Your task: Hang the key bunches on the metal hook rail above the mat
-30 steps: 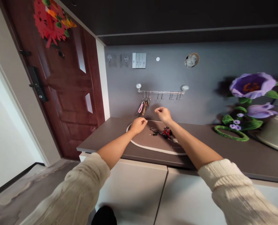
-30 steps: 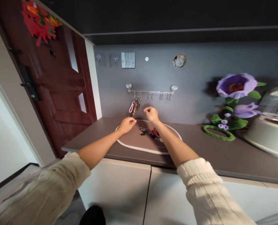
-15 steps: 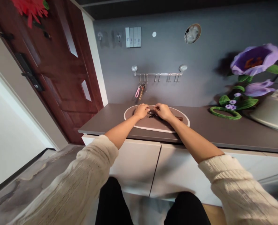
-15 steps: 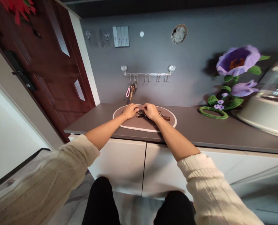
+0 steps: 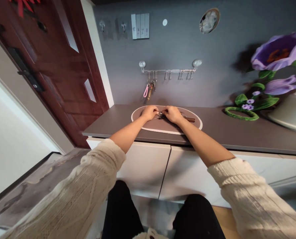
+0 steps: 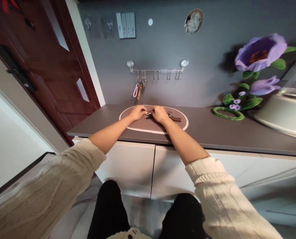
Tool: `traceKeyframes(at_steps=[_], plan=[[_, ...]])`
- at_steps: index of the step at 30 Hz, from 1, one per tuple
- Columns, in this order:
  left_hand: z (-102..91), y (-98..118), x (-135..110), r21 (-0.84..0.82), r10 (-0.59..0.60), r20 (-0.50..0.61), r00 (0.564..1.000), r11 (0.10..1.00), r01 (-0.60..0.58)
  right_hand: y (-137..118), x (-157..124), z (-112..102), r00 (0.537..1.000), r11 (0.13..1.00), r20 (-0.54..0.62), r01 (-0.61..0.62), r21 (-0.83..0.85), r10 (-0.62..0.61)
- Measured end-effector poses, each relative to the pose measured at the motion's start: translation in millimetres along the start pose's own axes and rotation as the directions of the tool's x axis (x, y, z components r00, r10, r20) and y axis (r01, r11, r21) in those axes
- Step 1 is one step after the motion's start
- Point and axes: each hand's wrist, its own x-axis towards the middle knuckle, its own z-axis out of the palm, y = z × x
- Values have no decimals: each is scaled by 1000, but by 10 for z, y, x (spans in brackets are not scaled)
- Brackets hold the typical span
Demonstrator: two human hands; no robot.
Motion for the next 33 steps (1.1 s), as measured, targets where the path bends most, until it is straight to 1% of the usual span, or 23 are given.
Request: traceKeyframes(at_steps=[4, 8, 11, 14, 18, 24, 27, 31, 33], plan=[[-38, 71, -26, 30, 11, -47, 999, 1000, -9, -5, 0, 15, 1000, 1000, -22, 13, 13, -12], [-52, 87, -39, 4, 23, -103, 994, 1000, -22, -17, -6, 9, 999, 998, -19, 27, 54, -26], [-52, 84, -46, -57, 18, -148, 989, 998, -27, -29, -12, 1, 999, 994, -32, 14, 109, -11], [-59, 108, -55, -174, -45, -150, 988, 985, 18, -38, -14, -1, 999, 987, -52, 4, 158, 4], [-72, 154, -62, -378, -136, -138, 981, 923, 75, -47, -13, -2, 997, 978, -80, 3, 208, 14], [-48, 125, -33, -665, -212, -86, 974, 740, 102, -59, -13, -20, 993, 968, -114, 6, 251, 24], [-41, 108, -19, -725, -254, -91, 963, 680, 111, -61, -7, -26, 989, 958, -138, -5, 285, 46], [-51, 126, -18, -725, -289, -157, 944, 683, 88, -71, -1, -30, 988, 951, -144, -11, 308, 58], [-55, 135, -19, -725, -287, -165, 944, 684, 81, -81, -5, -34, 989, 952, -137, -14, 306, 59]])
